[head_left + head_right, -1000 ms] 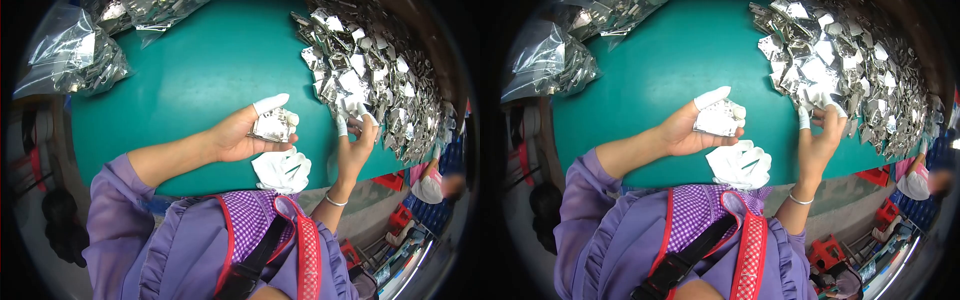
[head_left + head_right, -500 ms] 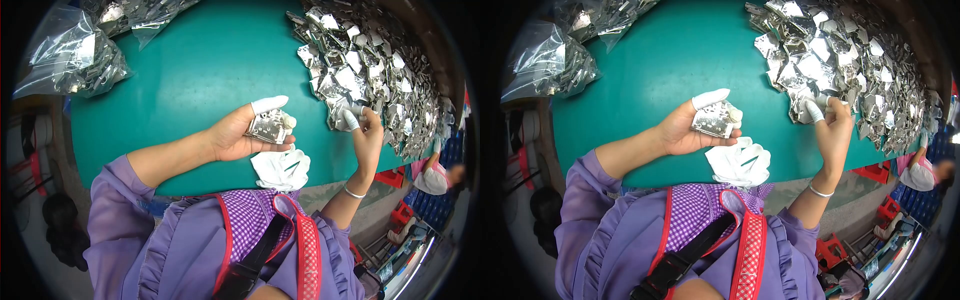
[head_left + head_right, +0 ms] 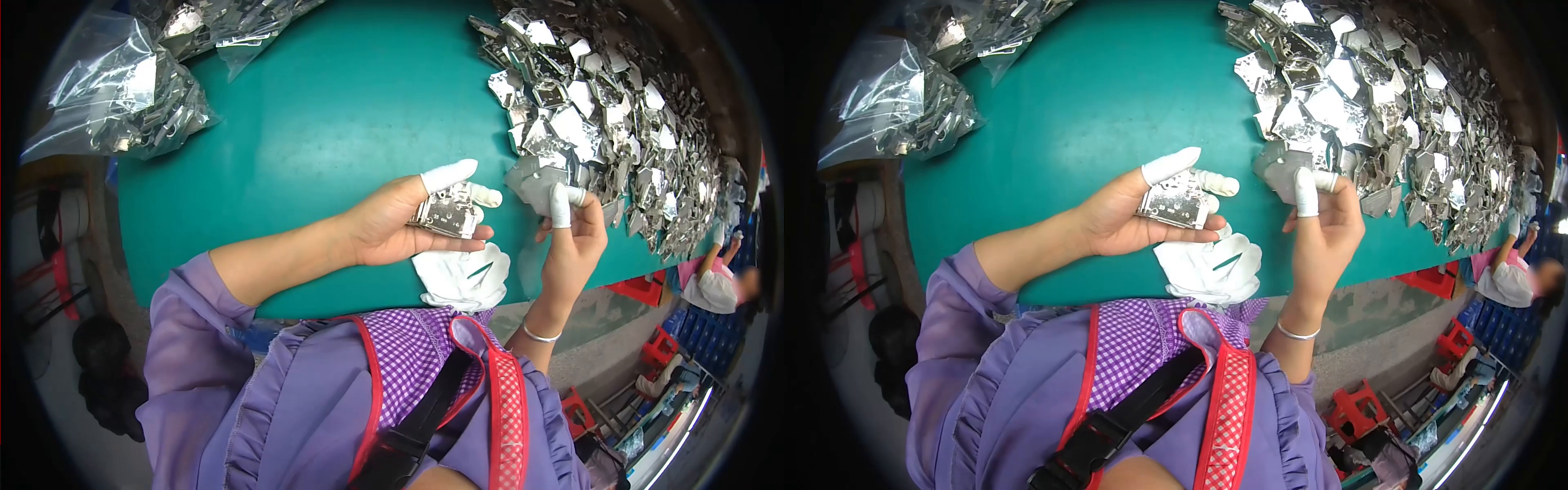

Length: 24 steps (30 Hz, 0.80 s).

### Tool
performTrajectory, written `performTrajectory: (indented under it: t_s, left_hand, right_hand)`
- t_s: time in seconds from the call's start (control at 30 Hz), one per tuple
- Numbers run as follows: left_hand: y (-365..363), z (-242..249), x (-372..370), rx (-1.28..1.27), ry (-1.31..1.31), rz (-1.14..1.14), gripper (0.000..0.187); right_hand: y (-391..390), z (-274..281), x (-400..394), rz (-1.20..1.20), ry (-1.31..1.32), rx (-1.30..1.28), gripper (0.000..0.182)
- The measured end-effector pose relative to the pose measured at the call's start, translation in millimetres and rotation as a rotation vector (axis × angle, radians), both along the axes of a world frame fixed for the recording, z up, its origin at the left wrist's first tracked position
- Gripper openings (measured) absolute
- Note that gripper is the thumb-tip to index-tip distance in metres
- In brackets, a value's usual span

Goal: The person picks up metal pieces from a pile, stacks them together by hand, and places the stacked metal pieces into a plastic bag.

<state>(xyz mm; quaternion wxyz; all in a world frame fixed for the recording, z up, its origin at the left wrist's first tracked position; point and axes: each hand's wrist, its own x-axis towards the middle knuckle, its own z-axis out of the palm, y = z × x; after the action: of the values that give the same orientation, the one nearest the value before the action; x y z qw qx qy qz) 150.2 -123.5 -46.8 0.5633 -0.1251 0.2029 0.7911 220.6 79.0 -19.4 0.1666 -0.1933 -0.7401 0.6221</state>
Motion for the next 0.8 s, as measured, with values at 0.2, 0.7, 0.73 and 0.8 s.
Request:
performTrajectory:
  t_s: [0.2,0.7,0.73,0.8]
  left_hand:
    - [1,5,-3,0.031,-0.039,-0.052,0.041]
    - [-4,-5,-2,0.105,0.068,0.036,0.040]
    - [-4,-7,-1,0.153,0.050,0.046,0.035]
    - [-5,-7,-1,0.158,0.072,0.051,0.035]
  right_hand:
    - [-32,4,10,0.049,0.132,0.215,0.013]
    - [-8,-12,3,-0.024,-0.206,0.587,0.017]
    - [-8,-14,5,-0.016,-0.143,0.295,0.016]
    - [-3,-19,10,0.039,-0.084,-0.125,0.014]
